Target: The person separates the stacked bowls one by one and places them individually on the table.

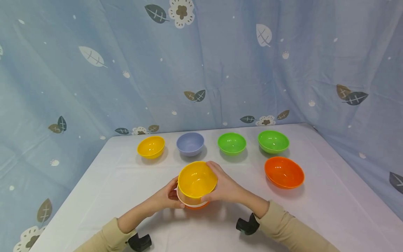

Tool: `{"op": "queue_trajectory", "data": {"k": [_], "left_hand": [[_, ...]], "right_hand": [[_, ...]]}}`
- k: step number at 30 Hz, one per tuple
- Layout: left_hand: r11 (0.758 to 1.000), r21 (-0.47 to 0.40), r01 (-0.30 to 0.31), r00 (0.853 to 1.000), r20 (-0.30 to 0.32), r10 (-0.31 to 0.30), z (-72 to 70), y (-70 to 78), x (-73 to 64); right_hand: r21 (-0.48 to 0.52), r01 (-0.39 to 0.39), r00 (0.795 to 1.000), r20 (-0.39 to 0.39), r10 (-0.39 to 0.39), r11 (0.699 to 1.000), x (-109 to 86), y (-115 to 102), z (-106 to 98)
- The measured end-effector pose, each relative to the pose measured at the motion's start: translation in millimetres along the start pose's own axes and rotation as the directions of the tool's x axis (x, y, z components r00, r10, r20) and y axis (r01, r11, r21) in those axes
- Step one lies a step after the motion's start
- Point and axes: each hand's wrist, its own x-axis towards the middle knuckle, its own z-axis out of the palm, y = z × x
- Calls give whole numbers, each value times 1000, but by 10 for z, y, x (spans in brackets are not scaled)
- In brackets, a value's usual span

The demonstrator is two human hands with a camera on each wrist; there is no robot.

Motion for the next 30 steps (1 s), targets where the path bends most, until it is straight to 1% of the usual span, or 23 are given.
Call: {"op": "queue_trajectory", "data": {"k": [9, 12, 23, 27, 30], "left_hand": [[1000, -23, 16, 1000, 2, -16, 8, 4, 1], [1000, -25, 19, 1000, 1, -19, 10, 5, 3], [999, -32, 18, 1000, 0, -18, 15, 8, 1], [1000, -24, 15, 1000, -6, -15, 18, 10, 2], [1000, -24, 7, 1000, -6, -7, 19, 11, 2]], "right_hand": [[-24, -74, 995, -66, 72, 997, -52, -41, -137], [-35, -81, 993, -86, 77, 996, -71, -48, -195], [-81, -105, 988, -118, 95, 991, -128, -34, -368], [-107, -134, 983, -141, 119, 985, -151, -8, -419], [-104, -149, 980, -152, 133, 983, -170, 30, -450]]}}
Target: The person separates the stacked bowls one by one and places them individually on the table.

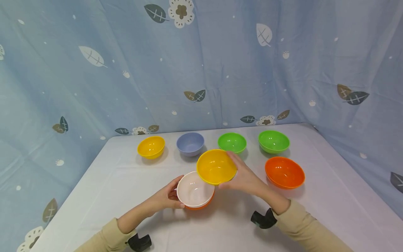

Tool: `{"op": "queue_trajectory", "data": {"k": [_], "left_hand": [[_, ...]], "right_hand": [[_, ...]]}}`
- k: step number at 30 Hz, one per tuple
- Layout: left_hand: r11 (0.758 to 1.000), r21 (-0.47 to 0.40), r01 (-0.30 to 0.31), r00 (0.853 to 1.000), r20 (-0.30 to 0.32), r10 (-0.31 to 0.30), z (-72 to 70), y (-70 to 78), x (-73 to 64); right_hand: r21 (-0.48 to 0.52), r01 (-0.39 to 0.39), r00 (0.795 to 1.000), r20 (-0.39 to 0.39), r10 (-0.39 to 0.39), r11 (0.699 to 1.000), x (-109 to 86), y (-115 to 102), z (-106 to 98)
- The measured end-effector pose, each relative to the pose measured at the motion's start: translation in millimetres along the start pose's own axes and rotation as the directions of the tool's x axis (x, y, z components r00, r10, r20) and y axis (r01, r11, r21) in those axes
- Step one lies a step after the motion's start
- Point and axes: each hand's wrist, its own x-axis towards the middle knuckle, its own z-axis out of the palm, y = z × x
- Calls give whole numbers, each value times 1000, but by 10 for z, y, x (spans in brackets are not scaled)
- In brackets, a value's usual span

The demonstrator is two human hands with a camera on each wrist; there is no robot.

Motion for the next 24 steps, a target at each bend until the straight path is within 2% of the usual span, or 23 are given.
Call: {"op": "queue_trajectory", "data": {"k": [12, 24], "left_hand": [[1000, -5, 2, 1000, -3, -2, -3, 9, 1], [1000, 12, 7, 1000, -4, -7, -20, -15, 11]], "right_hand": [[-10, -65, 998, -8, 65, 998, -45, 131, -100], [2, -39, 999, -18, 39, 999, -67, 299, -115]]}}
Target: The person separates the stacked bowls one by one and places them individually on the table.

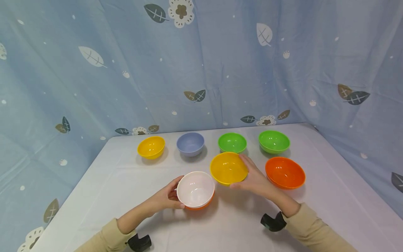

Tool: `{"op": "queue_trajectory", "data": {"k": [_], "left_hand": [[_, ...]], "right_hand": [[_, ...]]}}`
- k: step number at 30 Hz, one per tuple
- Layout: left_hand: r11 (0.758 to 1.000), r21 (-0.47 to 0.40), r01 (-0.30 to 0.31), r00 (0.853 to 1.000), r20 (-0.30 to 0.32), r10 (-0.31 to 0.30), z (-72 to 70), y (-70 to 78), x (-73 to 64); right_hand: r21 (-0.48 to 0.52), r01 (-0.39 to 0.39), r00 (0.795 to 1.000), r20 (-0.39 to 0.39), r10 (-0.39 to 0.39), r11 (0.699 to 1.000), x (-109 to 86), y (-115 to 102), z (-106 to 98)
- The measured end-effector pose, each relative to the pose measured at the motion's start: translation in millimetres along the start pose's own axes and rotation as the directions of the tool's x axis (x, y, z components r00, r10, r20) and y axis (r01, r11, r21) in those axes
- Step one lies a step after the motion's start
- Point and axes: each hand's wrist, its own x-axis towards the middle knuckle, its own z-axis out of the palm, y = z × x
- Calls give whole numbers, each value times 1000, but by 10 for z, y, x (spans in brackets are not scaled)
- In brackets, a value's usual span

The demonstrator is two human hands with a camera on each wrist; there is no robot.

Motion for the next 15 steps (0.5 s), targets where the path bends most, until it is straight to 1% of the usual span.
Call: {"op": "queue_trajectory", "data": {"k": [7, 15], "left_hand": [[1000, 7, 12, 1000, -5, -12, 3, 7, -9], [1000, 16, 19, 1000, -8, -19, 1, 11, -10]], "right_hand": [[5, -7, 1000, 11, 7, 1000, 0, 70, -1], [-36, -29, 1000, 2, 29, 999, -9, 185, 37]]}}
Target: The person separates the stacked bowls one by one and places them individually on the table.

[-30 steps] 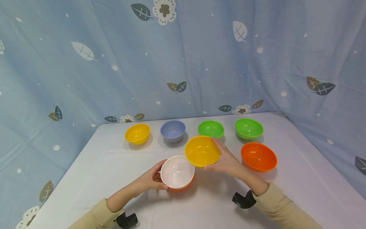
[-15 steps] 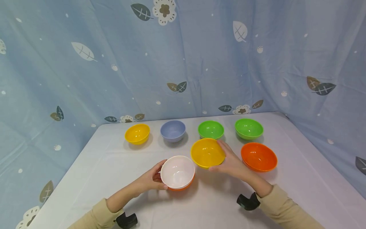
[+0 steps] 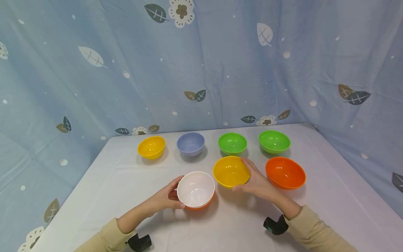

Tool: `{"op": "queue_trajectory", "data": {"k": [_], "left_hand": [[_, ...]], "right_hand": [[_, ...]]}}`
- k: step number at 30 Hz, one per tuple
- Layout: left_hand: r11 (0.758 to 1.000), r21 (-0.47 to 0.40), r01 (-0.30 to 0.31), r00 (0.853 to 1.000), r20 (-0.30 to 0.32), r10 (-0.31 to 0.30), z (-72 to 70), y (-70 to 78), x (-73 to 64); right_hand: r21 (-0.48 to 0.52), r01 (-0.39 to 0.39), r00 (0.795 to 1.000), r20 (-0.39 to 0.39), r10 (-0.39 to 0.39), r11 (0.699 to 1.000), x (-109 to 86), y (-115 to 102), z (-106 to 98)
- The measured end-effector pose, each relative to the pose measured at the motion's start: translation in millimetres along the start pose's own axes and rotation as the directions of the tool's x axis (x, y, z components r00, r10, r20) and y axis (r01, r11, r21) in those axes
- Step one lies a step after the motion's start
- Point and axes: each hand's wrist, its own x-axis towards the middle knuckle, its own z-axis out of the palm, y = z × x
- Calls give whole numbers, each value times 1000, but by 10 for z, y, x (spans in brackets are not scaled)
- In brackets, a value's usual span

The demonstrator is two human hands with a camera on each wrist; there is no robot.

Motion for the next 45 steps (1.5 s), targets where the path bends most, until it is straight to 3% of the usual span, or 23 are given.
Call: {"op": "queue_trajectory", "data": {"k": [7, 36, 45], "left_hand": [[1000, 3, 0, 1000, -7, 0, -1, -14, 11], [1000, -1, -16, 1000, 9, 16, 3, -17, 20], [1000, -3, -7, 1000, 1, 7, 0, -24, 22]], "right_hand": [[-26, 7, 1000, 1, -7, 1000, 1, 42, 22], [23, 7, 996, 87, -9, 1000, 18, 183, 57], [-10, 22, 996, 82, -21, 1000, 12, 223, 49]]}}
